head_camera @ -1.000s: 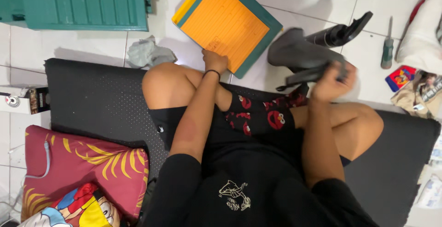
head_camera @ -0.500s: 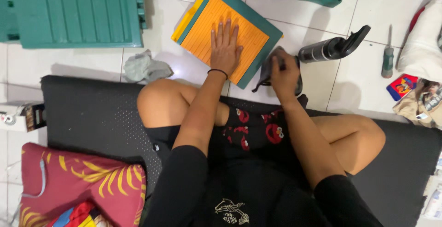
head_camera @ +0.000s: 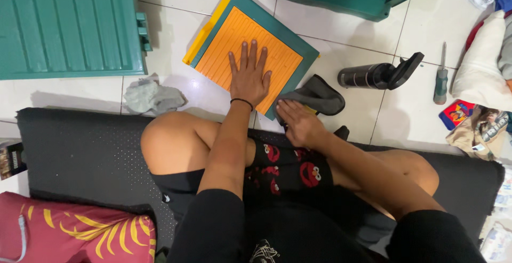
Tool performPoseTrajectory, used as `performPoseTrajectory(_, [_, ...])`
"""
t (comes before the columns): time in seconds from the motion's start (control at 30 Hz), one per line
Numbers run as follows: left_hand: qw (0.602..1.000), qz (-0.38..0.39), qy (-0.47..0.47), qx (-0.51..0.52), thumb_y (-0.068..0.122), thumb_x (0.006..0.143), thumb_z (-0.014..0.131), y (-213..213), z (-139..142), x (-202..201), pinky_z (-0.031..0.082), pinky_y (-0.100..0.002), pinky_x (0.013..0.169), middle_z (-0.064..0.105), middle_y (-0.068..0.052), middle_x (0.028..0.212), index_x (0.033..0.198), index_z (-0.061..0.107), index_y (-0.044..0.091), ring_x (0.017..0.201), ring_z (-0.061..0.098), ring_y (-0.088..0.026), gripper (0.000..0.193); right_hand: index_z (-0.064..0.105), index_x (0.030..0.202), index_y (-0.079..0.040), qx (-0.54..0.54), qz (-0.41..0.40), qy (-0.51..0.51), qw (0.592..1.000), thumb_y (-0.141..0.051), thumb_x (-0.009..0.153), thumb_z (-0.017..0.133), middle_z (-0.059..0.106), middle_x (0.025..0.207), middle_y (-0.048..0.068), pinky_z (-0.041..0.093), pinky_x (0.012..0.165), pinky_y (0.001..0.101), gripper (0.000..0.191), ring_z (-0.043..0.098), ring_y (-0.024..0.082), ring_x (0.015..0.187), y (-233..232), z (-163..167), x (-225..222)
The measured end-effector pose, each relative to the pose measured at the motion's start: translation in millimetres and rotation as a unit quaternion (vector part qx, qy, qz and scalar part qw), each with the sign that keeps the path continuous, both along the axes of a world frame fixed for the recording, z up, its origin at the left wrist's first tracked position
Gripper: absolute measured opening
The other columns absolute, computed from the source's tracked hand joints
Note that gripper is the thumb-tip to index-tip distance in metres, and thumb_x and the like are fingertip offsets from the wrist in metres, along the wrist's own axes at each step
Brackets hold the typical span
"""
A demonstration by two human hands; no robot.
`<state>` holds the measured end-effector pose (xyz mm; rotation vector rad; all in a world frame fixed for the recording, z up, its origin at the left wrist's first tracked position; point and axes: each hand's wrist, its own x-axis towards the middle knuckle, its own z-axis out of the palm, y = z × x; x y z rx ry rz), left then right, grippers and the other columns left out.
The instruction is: The person sits on the floor and takes apart a green plastic cabinet, separating the orange drawer fronts from the green panels by hand. They then wipe the orange drawer fronts with a yellow cloth and reattach the fronts to the cabinet panels.
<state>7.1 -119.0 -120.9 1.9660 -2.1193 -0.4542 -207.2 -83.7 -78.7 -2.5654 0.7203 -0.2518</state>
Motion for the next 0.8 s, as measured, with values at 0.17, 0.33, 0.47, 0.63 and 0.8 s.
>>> performPoseTrajectory(0.17, [1.000, -0.012, -0.006, 0.006, 0.039, 0.105, 0.043, 4.1, -8.3, 0.0, 0.000, -0.069, 0.122, 0.011, -0.015, 0.172, 0.163, 0.030, 0.012, 0.158, 0.004, -0.037, 0.065, 0.058, 0.135, 0.006, 0.008, -0.146, -0.029, 0.989, -0.006, 0.067, 0.070, 0.056, 0.140, 0.028, 0.036, 0.116, 0.0495, 0.070, 0.050, 0.045, 0.134, -56.4, -7.7, -19.3])
performPoseTrajectory(0.33, [1.000, -0.004, -0.002, 0.004, 0.039, 0.104, 0.043, 3.3, -11.8, 0.5, 0.000, -0.070, 0.122, 0.013, -0.015, 0.171, 0.162, 0.031, 0.014, 0.158, 0.005, -0.036, 0.064, 0.052, 0.139, 0.015, -0.088, -0.147, 0.021, 0.985, -0.001, 0.067, 0.063, 0.052, 0.144, 0.034, 0.034, 0.120, 0.0506, 0.075, 0.048, 0.048, 0.138, -42.1, -14.3, -12.9])
performPoseTrajectory(0.47, [1.000, -0.003, -0.003, -0.005, 0.039, 0.104, 0.044, 2.3, -13.7, -0.5, 0.001, -0.070, 0.122, 0.015, -0.015, 0.171, 0.162, 0.032, 0.014, 0.158, 0.006, -0.036, 0.064, 0.054, 0.139, 0.007, -0.001, -0.053, -0.002, 0.999, 0.003, 0.068, 0.060, 0.055, 0.144, 0.027, 0.038, 0.119, 0.0492, 0.071, 0.053, 0.042, 0.135, 3.5, -14.4, -4.0])
performPoseTrajectory(0.63, [1.000, -0.011, -0.009, 0.002, 0.038, 0.103, 0.044, 3.0, -12.7, 1.2, 0.001, -0.070, 0.122, 0.015, -0.016, 0.170, 0.161, 0.033, 0.013, 0.157, 0.006, -0.038, 0.064, 0.058, 0.139, -0.003, 0.018, -0.074, -0.026, 0.997, 0.007, 0.079, 0.060, 0.058, 0.147, 0.018, 0.043, 0.116, 0.0459, 0.061, 0.056, 0.039, 0.133, -27.7, -11.4, -14.6])
performPoseTrajectory(0.8, [1.000, -0.007, -0.005, -0.007, 0.038, 0.104, 0.043, 4.3, -9.0, 1.0, 0.001, -0.069, 0.123, 0.014, -0.016, 0.171, 0.162, 0.034, 0.012, 0.158, 0.006, -0.037, 0.063, 0.050, 0.147, 0.004, -0.097, -0.165, 0.053, 0.980, 0.007, 0.076, 0.059, 0.050, 0.154, 0.024, 0.036, 0.122, 0.0475, 0.071, 0.048, 0.040, 0.143, -70.9, -6.6, -13.0])
